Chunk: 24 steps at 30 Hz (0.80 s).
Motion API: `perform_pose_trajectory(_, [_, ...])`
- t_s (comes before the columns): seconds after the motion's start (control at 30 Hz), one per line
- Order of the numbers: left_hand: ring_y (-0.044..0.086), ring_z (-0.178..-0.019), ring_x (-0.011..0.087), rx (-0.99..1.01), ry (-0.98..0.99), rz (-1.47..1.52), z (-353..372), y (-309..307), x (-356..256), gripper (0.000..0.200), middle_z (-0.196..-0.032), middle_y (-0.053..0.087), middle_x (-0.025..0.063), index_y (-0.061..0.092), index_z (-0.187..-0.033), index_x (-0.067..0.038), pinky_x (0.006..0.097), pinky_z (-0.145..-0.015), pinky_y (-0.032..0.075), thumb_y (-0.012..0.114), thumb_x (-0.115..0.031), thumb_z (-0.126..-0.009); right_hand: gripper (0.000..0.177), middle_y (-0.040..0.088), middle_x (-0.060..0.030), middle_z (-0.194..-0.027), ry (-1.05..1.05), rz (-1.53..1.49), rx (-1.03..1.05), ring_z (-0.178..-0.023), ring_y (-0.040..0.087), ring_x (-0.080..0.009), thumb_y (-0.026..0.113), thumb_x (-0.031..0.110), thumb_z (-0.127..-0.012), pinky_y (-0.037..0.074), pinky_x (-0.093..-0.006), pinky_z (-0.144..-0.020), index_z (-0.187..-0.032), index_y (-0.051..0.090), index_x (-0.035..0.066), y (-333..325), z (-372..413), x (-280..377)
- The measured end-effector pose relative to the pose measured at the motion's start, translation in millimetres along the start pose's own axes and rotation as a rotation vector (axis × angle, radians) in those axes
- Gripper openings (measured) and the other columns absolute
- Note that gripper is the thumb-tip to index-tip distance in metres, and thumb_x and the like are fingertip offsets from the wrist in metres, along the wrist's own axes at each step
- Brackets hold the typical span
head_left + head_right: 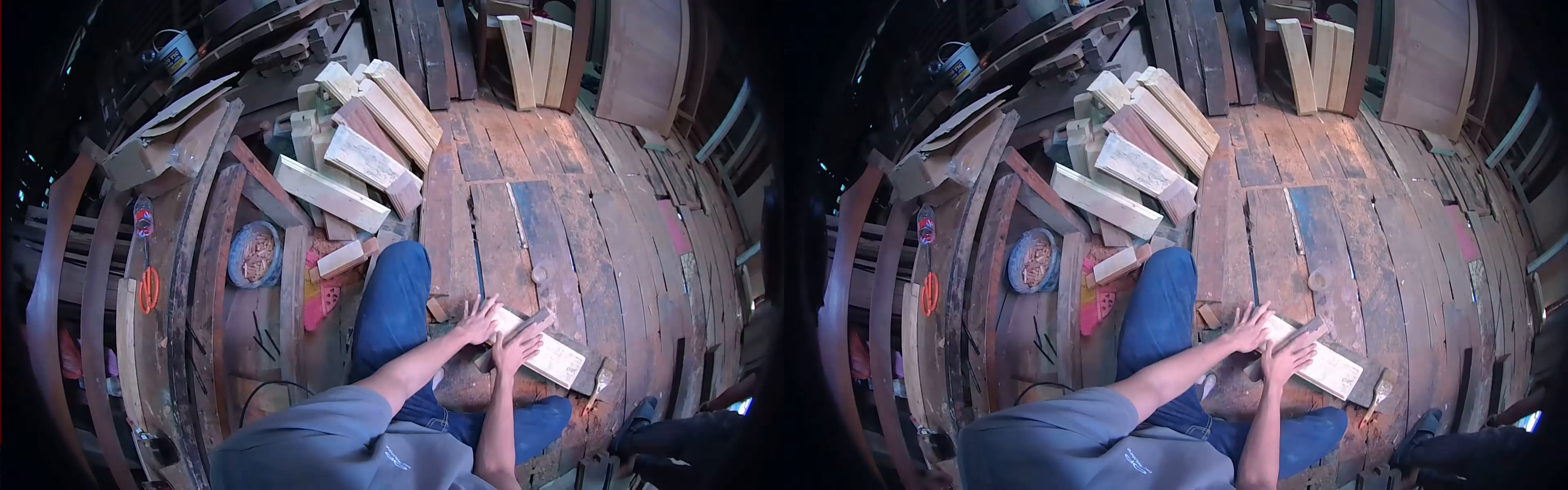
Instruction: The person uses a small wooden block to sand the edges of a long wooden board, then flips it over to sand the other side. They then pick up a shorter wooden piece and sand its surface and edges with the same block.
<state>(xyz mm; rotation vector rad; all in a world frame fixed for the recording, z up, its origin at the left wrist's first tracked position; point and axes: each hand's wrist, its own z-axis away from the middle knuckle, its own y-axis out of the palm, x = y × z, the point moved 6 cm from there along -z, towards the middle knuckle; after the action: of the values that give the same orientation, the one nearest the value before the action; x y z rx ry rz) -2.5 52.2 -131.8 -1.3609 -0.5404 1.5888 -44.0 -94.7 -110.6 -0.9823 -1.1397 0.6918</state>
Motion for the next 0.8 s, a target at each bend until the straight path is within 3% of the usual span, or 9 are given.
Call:
perform_pose_trajectory(0.13, [0.004,-0.155,0.0467,0.055,-0.012,-0.075,-6,3,1,0.069,-0.172,0.002,0.0041,0.022,-0.162,-0.016,0.0699,-0.121,0.002,0.048,-0.042,-0.103,0.099,0.001,-0.0403,-0.162,-0.063,-0.028,-0.056,-0.151,-0.002,-0.0559,0.063,0.037,-0.091,0.001,-0.0627,-0.122,-0.163,0.004,0.002,5,-1,-7])
perform_pose_trajectory(0.27, [0.015,-0.151,0.0493,-0.006,0.044,-0.094,-14,-6,-2,0.069,-0.166,0.021,0.0117,0.034,-0.156,-0.013,0.0713,-0.12,0.01,0.061,-0.036,-0.097,0.096,-0.001,-0.0403,-0.162,-0.014,-0.029,0.003,-0.152,-0.003,-0.0557,0.061,0.033,-0.092,0.0,-0.0633,-0.122,-0.162,0.004,0.001,2,0,-2])
perform_pose_trajectory(0.37, [0.017,-0.152,0.0485,0.138,-0.017,-0.125,-20,-15,4,0.084,-0.166,0.024,0.0137,0.03,-0.158,-0.011,0.0661,-0.122,0.011,0.067,-0.045,-0.09,0.096,0.01,-0.0361,-0.163,-0.137,0.04,-0.08,-0.151,0.004,-0.0559,0.063,0.03,-0.089,0.003,-0.064,-0.122,-0.161,0.008,-0.004,6,-1,-2])
perform_pose_trajectory(0.4, [0.028,-0.148,0.046,0.084,0.002,-0.108,-27,-9,14,0.098,-0.159,0.036,0.0178,0.035,-0.154,-0.007,0.0639,-0.122,0.019,0.074,-0.057,-0.079,0.093,0.016,-0.0341,-0.162,-0.079,-0.135,0.035,-0.15,0.007,-0.0559,0.061,0.029,-0.088,0.005,-0.0634,-0.122,-0.16,0.013,-0.005,-27,-3,18])
perform_pose_trajectory(0.47, [0.048,-0.137,0.039,-0.007,0.078,-0.17,-21,-21,8,0.111,-0.143,0.054,0.0184,0.044,-0.144,-0.002,0.0609,-0.118,0.026,0.076,-0.073,-0.065,0.092,0.017,-0.036,-0.161,-0.107,-0.064,0.063,-0.15,0.009,-0.0567,0.058,0.032,-0.088,0.005,-0.0635,-0.122,-0.16,0.013,-0.005,14,-11,-9])
perform_pose_trajectory(0.5, [0.043,-0.14,0.0414,0.128,0.086,-0.249,-20,-32,0,0.118,-0.15,0.049,0.0166,0.042,-0.148,-0.002,0.0585,-0.117,0.03,0.075,-0.076,-0.063,0.094,0.014,-0.0373,-0.161,-0.046,-0.053,-0.003,-0.15,0.007,-0.0581,0.058,0.032,-0.089,0.006,-0.0651,-0.122,-0.16,0.009,-0.005,7,-4,-4])
perform_pose_trajectory(0.57, [0.034,-0.142,0.045,0.113,-0.011,-0.233,-20,-28,6,0.117,-0.158,0.039,0.0094,0.035,-0.156,-0.004,0.0544,-0.119,0.032,0.089,-0.054,-0.064,0.095,0.005,-0.0435,-0.16,-0.102,-0.03,0.07,-0.149,0.001,-0.0606,0.061,0.033,-0.091,0.004,-0.0677,-0.12,-0.161,0.006,-0.001,6,-3,-8])
perform_pose_trajectory(0.67, [0.036,-0.143,0.0405,0.084,0.051,-0.205,-17,-36,-13,0.114,-0.157,0.041,0.0085,0.037,-0.155,-0.006,0.054,-0.12,0.03,0.093,-0.04,-0.062,0.089,0.009,-0.0449,-0.158,-0.197,0.023,0.009,-0.15,0.007,-0.0596,0.06,0.027,-0.094,0.009,-0.0614,-0.124,-0.161,0.008,-0.001,-1,5,-20])
perform_pose_trajectory(0.8, [0.044,-0.139,0.0334,0.161,0.276,-0.352,-20,-40,-39,0.11,-0.15,0.047,0.0091,0.041,-0.149,-0.007,0.0549,-0.12,0.031,0.096,-0.035,-0.058,0.081,0.016,-0.0427,-0.158,-0.152,-0.008,0.015,-0.15,0.016,-0.0559,0.057,0.02,-0.095,0.017,-0.0548,-0.125,-0.16,0.013,-0.003,-28,23,-24])
